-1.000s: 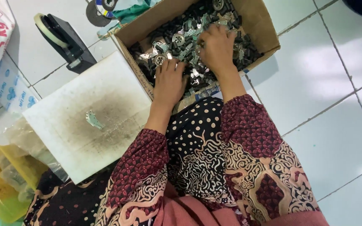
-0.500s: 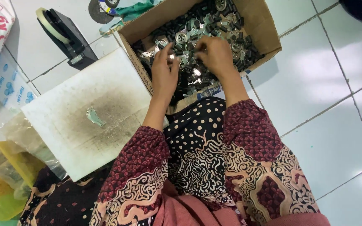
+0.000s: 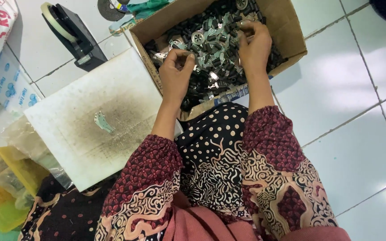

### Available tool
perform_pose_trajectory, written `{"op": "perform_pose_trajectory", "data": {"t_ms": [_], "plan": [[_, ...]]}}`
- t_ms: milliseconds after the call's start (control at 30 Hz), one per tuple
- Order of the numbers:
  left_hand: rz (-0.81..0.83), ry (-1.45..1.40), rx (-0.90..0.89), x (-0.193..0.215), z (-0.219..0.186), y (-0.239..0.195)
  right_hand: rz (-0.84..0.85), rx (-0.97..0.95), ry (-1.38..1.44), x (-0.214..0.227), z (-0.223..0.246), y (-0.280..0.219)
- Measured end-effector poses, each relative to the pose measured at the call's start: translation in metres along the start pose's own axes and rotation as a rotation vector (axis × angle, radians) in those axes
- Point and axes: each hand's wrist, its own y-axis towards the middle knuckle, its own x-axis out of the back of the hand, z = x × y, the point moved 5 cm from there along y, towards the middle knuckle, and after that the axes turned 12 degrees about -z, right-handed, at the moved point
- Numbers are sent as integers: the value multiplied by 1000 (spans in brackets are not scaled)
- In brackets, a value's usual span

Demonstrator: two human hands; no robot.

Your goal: The person sits on the floor and packs metal buttons into small plastic bags. They pick buttons from a cardboard box, place them into bags, and seal the bags using a handheld heat sealer. The sealed bags are then placed into a yellow plastic container.

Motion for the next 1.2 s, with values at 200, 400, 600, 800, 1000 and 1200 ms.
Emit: {"op": "perform_pose_trajectory", "data": {"t_ms": [200, 400, 600, 800, 1000, 1200], "plan": [[6, -35, -67, 1, -6, -1, 388, 52, -544, -39, -4, -12], [15, -63, -35, 0, -4, -2, 335, 193, -385, -42, -1, -17], [11, -48, -35, 1, -4, -3, 199, 81, -459, -23, 3, -10], [16, -39, -34, 0, -3, -3, 383, 303, -573, -40, 25, -17], [15, -34, -37, 1, -9, -5, 493, 194, -605, -42, 16, -19], [18, -46, -60, 1, -8, -6, 322, -142, -144, -27, 8, -13]]}}
